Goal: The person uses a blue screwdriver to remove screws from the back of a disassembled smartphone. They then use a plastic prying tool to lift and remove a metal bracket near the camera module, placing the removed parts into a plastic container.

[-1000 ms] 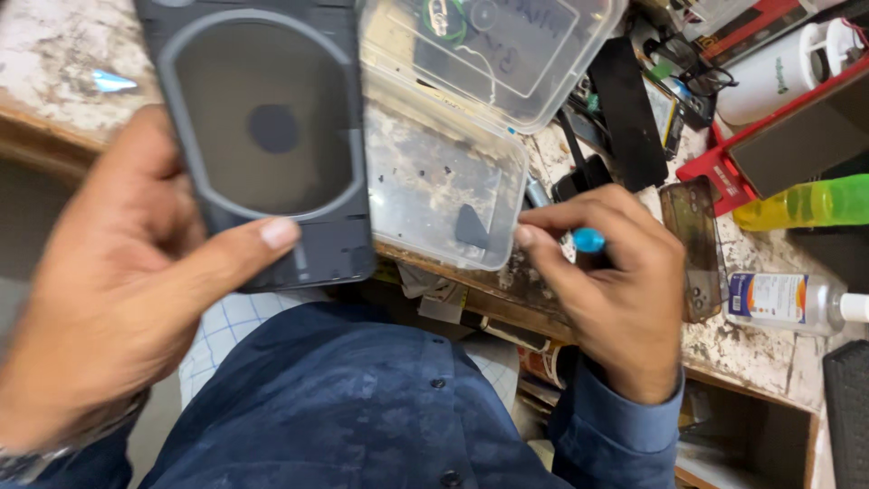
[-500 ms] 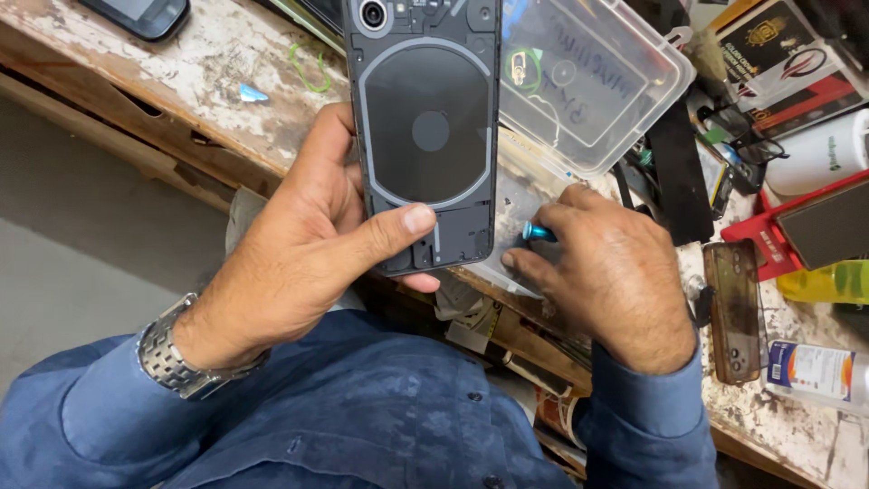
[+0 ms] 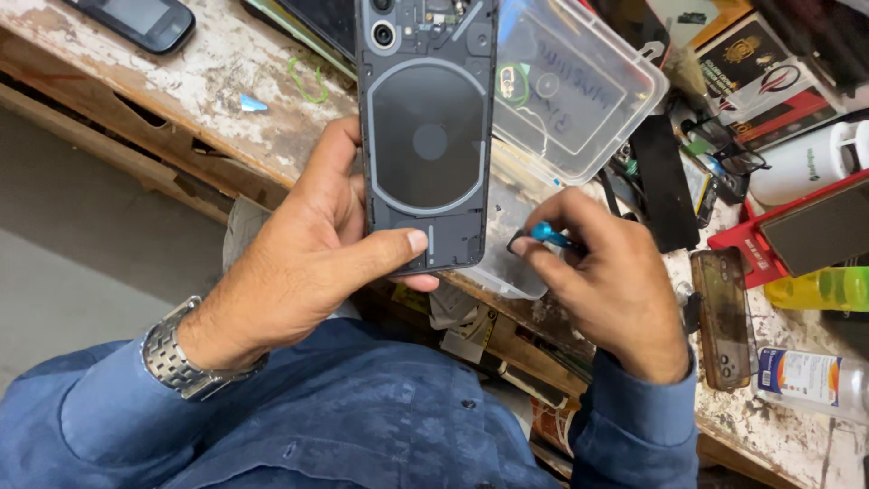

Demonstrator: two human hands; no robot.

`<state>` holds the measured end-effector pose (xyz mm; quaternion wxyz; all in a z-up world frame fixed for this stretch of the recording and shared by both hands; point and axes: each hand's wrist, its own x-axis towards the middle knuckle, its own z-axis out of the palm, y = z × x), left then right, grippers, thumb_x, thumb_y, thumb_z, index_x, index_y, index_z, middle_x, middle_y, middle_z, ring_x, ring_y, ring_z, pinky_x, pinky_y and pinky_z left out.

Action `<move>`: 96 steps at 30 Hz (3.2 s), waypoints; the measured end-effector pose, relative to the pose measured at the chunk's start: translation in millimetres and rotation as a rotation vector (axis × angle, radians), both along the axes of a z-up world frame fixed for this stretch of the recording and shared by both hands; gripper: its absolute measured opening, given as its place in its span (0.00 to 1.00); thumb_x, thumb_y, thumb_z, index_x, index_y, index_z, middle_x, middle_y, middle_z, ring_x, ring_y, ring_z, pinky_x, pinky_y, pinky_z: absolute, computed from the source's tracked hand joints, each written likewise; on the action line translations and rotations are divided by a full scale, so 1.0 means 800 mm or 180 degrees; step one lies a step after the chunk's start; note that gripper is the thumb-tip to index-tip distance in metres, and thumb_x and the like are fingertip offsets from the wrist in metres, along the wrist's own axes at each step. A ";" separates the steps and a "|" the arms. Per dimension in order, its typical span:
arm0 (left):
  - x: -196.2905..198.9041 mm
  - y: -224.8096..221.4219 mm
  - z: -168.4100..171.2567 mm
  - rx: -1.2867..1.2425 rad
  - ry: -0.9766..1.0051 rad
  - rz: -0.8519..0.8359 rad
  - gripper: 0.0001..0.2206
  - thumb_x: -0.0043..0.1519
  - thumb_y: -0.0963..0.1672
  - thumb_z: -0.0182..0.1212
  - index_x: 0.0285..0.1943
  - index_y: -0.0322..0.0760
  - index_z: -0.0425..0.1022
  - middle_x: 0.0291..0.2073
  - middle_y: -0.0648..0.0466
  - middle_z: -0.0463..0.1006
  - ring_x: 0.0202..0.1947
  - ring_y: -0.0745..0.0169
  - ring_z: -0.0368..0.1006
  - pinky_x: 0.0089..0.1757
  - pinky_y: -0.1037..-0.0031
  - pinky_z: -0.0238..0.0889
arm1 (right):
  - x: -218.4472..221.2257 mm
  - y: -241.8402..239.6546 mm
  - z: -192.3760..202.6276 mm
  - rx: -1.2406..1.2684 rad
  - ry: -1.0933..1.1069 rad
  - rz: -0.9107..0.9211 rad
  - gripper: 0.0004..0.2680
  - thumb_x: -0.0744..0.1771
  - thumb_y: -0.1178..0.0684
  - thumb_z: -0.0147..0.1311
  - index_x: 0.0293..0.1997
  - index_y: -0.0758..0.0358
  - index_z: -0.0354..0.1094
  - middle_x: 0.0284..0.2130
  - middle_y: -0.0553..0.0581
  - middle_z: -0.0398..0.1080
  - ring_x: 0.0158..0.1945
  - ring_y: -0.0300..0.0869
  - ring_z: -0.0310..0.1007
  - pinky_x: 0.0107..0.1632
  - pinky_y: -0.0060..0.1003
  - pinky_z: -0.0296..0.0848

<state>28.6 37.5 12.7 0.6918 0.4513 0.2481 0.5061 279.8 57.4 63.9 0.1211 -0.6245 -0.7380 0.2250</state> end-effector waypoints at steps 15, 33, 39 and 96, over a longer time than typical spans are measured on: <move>0.009 -0.004 -0.006 -0.0041 -0.0271 -0.0164 0.35 0.61 0.35 0.54 0.78 0.35 0.41 0.60 0.44 0.70 0.56 0.58 0.74 0.50 0.61 0.79 | -0.011 -0.035 -0.014 -0.0071 0.3189 -0.0439 0.07 0.67 0.65 0.60 0.45 0.65 0.67 0.40 0.52 0.73 0.40 0.32 0.69 0.41 0.25 0.66; 0.005 -0.006 -0.009 0.0153 -0.0430 -0.0358 0.38 0.60 0.35 0.50 0.80 0.40 0.37 0.70 0.43 0.61 0.63 0.54 0.70 0.55 0.55 0.78 | -0.006 -0.040 -0.025 -0.0138 0.3483 -0.0587 0.06 0.67 0.65 0.57 0.47 0.71 0.68 0.36 0.52 0.71 0.28 0.31 0.60 0.30 0.27 0.55; 0.014 -0.007 -0.010 -0.0399 -0.0214 0.0066 0.33 0.62 0.37 0.55 0.77 0.37 0.47 0.55 0.43 0.74 0.49 0.55 0.77 0.43 0.59 0.79 | 0.012 -0.041 -0.035 -0.0308 0.4097 -0.0711 0.10 0.69 0.63 0.54 0.57 0.71 0.69 0.29 0.49 0.63 0.25 0.31 0.55 0.29 0.28 0.56; 0.049 -0.031 -0.013 -0.0152 0.0524 0.0388 0.15 0.65 0.40 0.59 0.60 0.30 0.66 0.48 0.52 0.80 0.47 0.72 0.76 0.45 0.77 0.73 | -0.019 -0.044 -0.024 0.0306 0.3464 -0.0561 0.05 0.69 0.63 0.56 0.46 0.65 0.64 0.35 0.48 0.68 0.27 0.27 0.58 0.28 0.24 0.54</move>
